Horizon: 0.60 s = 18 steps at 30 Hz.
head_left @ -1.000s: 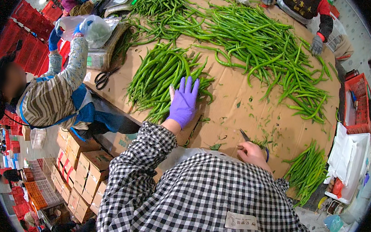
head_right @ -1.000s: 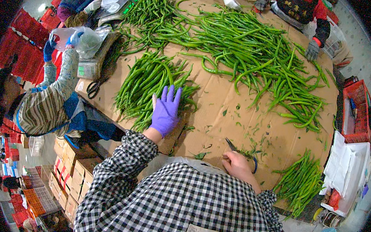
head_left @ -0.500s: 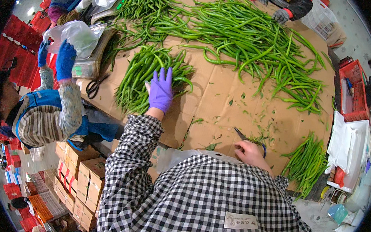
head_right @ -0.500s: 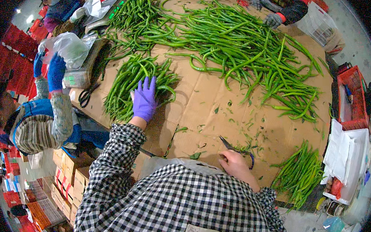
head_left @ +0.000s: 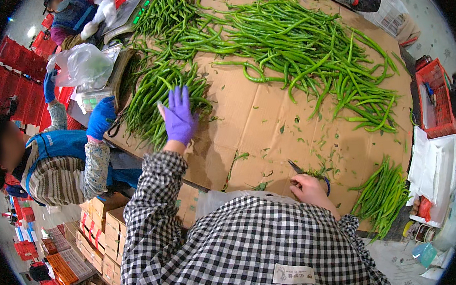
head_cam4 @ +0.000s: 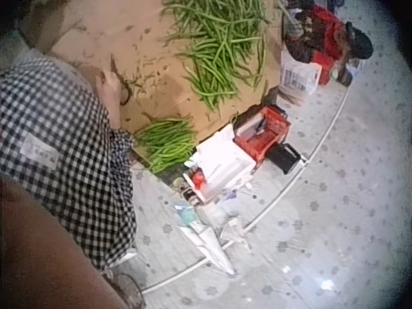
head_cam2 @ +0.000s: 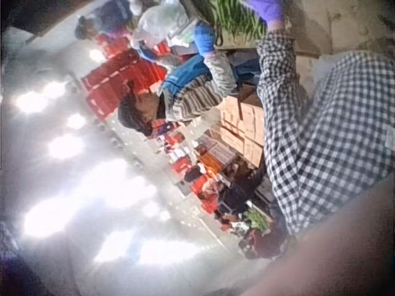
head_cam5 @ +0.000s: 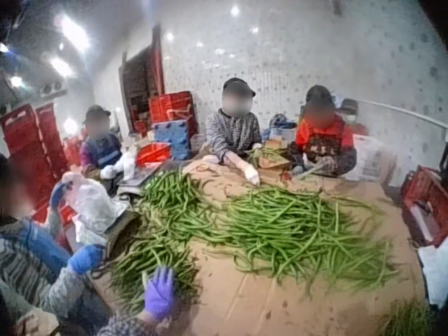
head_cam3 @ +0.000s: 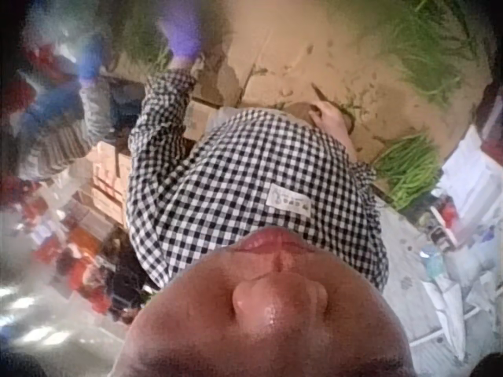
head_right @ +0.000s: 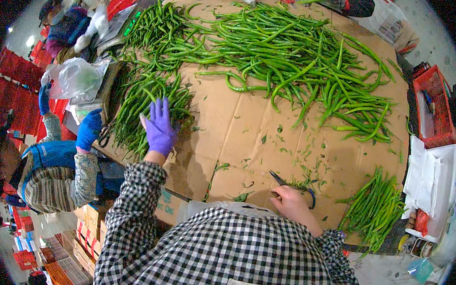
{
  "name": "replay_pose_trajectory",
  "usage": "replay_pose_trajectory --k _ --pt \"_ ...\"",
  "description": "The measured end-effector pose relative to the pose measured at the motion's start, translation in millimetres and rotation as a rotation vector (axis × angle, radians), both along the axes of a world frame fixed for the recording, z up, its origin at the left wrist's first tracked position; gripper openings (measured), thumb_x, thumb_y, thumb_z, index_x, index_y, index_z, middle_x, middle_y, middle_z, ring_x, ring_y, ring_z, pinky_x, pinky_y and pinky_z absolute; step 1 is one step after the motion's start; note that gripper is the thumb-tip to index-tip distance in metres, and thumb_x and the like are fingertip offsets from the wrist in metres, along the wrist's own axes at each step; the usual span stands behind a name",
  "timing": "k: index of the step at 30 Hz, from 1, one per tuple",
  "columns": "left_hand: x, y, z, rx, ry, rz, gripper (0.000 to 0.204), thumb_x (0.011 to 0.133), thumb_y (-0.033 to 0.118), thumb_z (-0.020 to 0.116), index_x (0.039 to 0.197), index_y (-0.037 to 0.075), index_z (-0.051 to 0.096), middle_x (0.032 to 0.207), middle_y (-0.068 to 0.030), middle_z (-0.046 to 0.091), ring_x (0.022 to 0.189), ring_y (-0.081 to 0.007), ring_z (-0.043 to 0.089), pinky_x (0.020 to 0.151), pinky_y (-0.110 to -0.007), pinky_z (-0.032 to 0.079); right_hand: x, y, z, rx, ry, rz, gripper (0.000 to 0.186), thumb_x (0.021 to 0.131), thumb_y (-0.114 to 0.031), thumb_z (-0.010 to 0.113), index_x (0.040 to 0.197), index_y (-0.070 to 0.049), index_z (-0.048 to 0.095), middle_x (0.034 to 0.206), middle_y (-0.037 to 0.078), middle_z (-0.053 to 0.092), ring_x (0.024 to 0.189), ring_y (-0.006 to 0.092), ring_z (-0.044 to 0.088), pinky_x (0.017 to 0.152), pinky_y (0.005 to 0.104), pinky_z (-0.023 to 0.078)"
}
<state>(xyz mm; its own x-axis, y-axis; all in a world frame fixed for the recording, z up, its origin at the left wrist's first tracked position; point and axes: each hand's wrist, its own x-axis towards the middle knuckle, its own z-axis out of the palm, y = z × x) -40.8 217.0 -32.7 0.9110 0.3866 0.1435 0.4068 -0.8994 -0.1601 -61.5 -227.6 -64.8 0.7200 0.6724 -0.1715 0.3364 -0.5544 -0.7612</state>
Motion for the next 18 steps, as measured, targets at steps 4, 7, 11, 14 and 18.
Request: replay_pose_trajectory --k 4,7,11,14,18 --pt "-25 -30 -15 -0.067 0.060 -0.316 0.076 0.085 0.035 0.063 0.151 0.017 0.031 0.156 -0.0129 0.031 0.146 -0.0326 0.026 0.114 -0.063 0.013 1 3 0 0.014 0.017 -0.001 0.023 0.082 -0.015 0.070 0.101 -0.001 0.064 0.089 0.018 0.063 0.081 0.0345 0.063 0.071 0.0417 0.051" --pt "-31 -21 -28 -0.049 0.014 -0.255 0.065 0.085 0.022 0.056 0.147 0.016 0.038 0.153 -0.0134 0.037 0.145 -0.0324 0.028 0.114 -0.064 0.013 2 2 2 -0.015 0.038 0.021 0.024 0.082 -0.015 0.070 0.101 -0.001 0.065 0.089 0.018 0.063 0.081 0.0348 0.063 0.071 0.0421 0.051" --pt "-20 14 -29 0.074 0.098 -0.121 0.059 0.087 0.026 0.056 0.144 0.020 0.044 0.153 -0.0085 0.037 0.145 -0.0285 0.027 0.115 -0.062 0.013 6 0 1 -0.069 0.014 0.071 0.026 0.082 -0.015 0.070 0.103 -0.001 0.065 0.089 0.017 0.063 0.081 0.0346 0.064 0.071 0.0417 0.051" --pt "-12 12 -18 -0.054 0.051 -0.188 0.049 0.083 0.020 0.059 0.131 0.020 0.056 0.144 -0.0080 0.047 0.140 -0.0280 0.035 0.111 -0.059 0.021 7 -1 1 -0.058 -0.040 0.060 0.028 0.082 -0.017 0.071 0.105 -0.003 0.065 0.091 0.016 0.064 0.081 0.0311 0.065 0.070 0.0399 0.053" --pt "14 15 7 -0.289 -0.349 -0.252 0.040 0.081 0.015 0.061 0.121 0.020 0.060 0.129 -0.0069 0.057 0.130 -0.0274 0.047 0.109 -0.061 0.024 8 1 10 -0.071 0.024 0.020 0.027 0.082 -0.017 0.070 0.106 -0.003 0.065 0.092 0.015 0.065 0.082 0.0307 0.066 0.071 0.0387 0.053"
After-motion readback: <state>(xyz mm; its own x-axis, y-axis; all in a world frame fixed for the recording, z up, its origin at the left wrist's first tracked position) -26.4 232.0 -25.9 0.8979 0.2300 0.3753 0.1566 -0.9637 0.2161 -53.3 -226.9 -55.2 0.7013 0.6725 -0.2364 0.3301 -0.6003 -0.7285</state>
